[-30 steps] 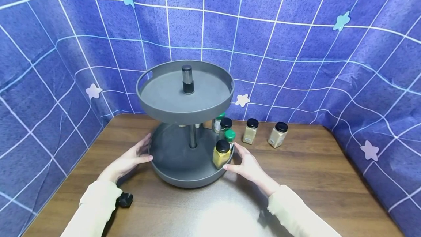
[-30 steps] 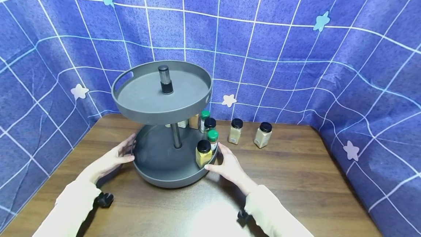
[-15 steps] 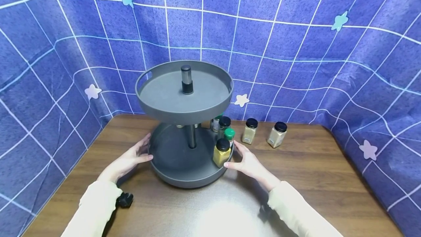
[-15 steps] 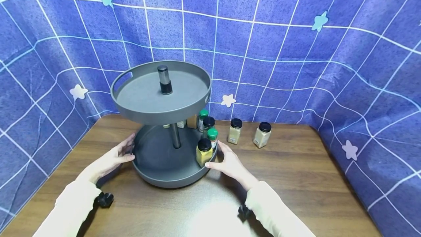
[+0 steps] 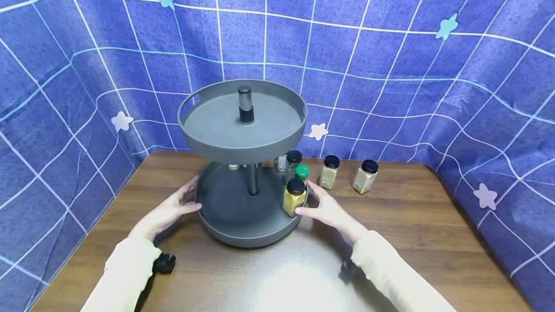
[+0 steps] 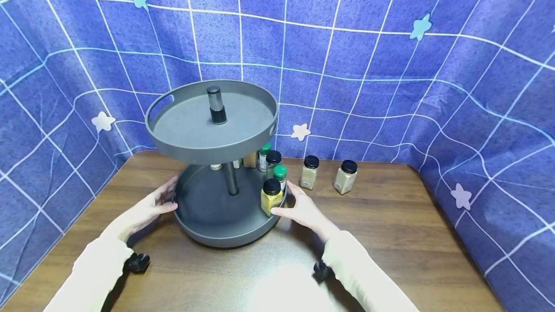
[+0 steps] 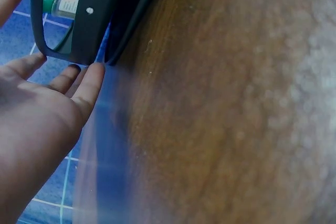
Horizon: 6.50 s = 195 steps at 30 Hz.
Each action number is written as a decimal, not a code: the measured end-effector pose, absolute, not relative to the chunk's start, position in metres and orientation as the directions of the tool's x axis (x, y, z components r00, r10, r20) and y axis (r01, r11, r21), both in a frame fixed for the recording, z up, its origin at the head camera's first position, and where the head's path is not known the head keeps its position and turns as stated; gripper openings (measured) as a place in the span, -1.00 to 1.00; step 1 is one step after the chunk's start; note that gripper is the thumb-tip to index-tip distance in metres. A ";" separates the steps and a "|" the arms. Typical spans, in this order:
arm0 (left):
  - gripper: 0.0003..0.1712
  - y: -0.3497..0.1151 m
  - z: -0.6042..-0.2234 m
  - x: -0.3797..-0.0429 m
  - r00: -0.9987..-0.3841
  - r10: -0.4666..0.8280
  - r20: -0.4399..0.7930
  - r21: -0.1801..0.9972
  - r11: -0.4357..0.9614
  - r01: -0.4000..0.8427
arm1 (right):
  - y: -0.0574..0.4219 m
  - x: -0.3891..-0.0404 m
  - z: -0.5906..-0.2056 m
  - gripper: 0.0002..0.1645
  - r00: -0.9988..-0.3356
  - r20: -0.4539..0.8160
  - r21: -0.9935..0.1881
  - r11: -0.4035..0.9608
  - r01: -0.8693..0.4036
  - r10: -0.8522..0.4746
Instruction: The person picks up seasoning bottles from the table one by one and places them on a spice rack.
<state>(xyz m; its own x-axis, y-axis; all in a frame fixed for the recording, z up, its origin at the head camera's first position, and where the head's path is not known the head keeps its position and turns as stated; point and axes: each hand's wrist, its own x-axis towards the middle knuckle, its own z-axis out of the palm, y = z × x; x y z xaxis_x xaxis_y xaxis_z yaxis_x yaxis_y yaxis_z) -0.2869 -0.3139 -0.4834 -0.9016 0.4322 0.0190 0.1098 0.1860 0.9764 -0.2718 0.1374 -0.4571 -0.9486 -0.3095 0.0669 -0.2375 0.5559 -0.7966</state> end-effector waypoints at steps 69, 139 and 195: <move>0.01 -0.313 -0.484 -0.288 -0.904 0.427 0.021 0.971 0.206 0.120 | 0.129 -0.229 -0.448 0.10 -0.957 0.089 -0.724 0.642 -0.251 -0.275; -0.02 -0.314 -0.484 -0.291 -0.902 0.430 0.033 0.979 0.166 0.115 | 0.160 -0.292 -0.464 0.06 -0.884 0.079 -0.795 0.506 -0.335 -0.461; -0.02 -0.315 -0.486 -0.290 -0.904 0.424 0.047 0.974 0.181 0.135 | 0.148 -0.243 -0.454 0.04 -0.915 0.108 -0.750 0.572 -0.331 -0.388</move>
<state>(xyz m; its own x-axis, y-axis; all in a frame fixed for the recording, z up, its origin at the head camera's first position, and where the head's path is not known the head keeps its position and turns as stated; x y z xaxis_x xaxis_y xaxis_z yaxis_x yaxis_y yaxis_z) -0.2898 -0.3150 -0.4860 -0.9043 0.4245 0.0466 0.1353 0.1813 0.9741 -0.2433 0.1478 -0.4535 -0.9153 -0.3880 0.1081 -0.3312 0.5723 -0.7502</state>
